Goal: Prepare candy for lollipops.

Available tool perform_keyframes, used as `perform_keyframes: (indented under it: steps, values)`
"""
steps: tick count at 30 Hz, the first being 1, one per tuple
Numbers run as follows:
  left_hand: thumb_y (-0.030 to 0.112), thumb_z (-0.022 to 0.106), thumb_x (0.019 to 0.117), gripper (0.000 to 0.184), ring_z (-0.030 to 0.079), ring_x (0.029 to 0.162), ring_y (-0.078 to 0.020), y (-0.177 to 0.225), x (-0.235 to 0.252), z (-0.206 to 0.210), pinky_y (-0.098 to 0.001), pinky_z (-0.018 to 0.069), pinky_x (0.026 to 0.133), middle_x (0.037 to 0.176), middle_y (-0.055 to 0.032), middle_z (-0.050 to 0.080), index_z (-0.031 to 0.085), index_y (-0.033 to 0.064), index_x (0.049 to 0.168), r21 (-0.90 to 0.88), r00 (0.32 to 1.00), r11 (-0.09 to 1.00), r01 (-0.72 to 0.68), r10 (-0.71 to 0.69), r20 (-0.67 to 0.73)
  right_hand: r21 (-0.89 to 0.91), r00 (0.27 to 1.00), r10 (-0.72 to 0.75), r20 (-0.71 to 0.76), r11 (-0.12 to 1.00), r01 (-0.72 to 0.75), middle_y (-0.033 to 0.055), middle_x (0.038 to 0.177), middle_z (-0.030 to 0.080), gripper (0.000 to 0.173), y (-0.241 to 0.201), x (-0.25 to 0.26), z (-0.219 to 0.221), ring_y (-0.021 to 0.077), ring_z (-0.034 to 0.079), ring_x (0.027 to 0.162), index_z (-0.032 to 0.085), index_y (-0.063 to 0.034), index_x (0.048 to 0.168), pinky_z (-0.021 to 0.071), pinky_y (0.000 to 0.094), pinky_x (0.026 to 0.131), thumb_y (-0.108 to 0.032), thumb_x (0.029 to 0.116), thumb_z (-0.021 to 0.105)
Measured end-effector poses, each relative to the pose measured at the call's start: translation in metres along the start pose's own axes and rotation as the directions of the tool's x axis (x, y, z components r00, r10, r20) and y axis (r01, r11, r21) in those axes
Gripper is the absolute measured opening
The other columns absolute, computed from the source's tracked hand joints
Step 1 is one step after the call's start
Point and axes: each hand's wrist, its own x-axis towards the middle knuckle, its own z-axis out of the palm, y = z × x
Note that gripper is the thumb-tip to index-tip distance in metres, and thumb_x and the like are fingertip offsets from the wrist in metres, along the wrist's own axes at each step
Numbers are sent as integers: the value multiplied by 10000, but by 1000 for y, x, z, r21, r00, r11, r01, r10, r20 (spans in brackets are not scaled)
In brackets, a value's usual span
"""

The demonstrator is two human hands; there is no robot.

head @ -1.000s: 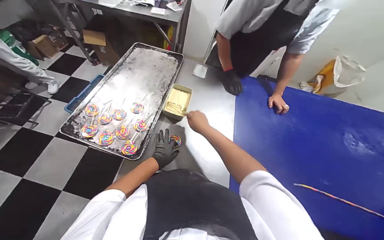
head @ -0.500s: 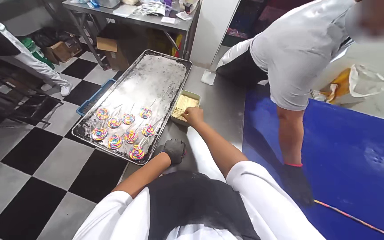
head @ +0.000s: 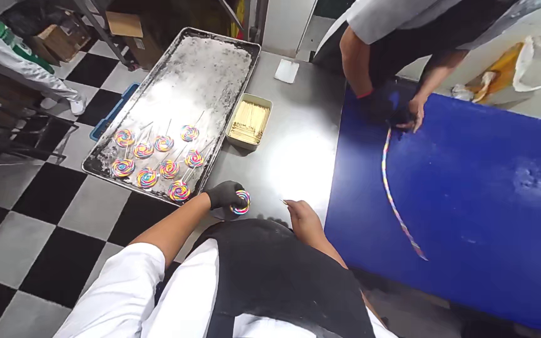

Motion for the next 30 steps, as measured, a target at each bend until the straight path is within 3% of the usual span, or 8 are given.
perform_keyframes:
  steps: [2,5,8,10,13,21,27,30]
  values:
    - [210,649,1000,400,699,967,-290,-51,52,20,-456,596,840,1127,-223,680,580,-44,1302,-345,980,921,-182,200,16,-76,998,-59,-13,995,57,160,888,707,254,-4,-1,-6,324,705,827,768,-89,1135,593,480,765,-122,1000,555]
    - [222,655,989,407,704,935,-212,-43,61,43,-399,616,797,1096,-142,684,548,1,1314,-633,950,740,-228,311,20,-241,979,-181,-90,958,155,128,872,712,255,-13,1,-20,317,695,794,773,-131,1122,572,474,691,-115,991,556]
    - [51,746,864,516,697,946,-161,-7,34,52,-330,604,836,1104,-117,691,528,-18,1327,-597,936,740,-310,348,-55,-352,958,-235,-162,921,167,115,851,711,243,-19,-1,-38,308,685,762,764,-92,1100,559,448,659,-100,990,548]
    - [98,818,808,519,698,922,-121,1,30,55,-295,592,853,1056,-96,710,586,-26,1256,-470,905,777,-417,402,-140,-392,940,-270,-208,904,173,109,835,708,226,-19,-4,-47,297,682,753,762,-75,1063,554,429,655,-105,995,549]
    - [111,876,748,467,722,872,-157,4,35,63,-350,612,824,977,-117,736,658,-18,1141,-405,865,764,-502,438,-245,-472,905,-345,-248,859,198,103,811,686,217,-17,-7,-58,283,656,729,756,-69,1075,525,404,635,-94,997,555]
    - [121,863,771,311,727,801,-76,18,22,73,-274,622,771,877,-35,759,713,18,1023,-453,771,624,-637,529,-354,-584,821,-482,-306,776,238,83,787,663,219,-17,-11,-81,254,602,684,744,-60,1099,465,377,603,-83,989,556]
    - [-8,869,735,256,744,796,-97,28,2,82,-270,629,758,885,-53,783,755,24,961,-435,674,517,-737,615,-410,-632,714,-656,-244,666,396,64,817,648,224,-19,-12,-113,227,536,664,720,-70,1112,403,356,589,-77,1001,525]
    - [9,864,746,242,735,778,-70,31,-9,83,-252,622,745,879,-27,784,762,47,963,-361,609,492,-792,677,-413,-639,694,-696,-186,622,453,63,841,635,228,-23,-11,-128,220,518,682,705,-68,1137,389,357,616,-58,1013,513]
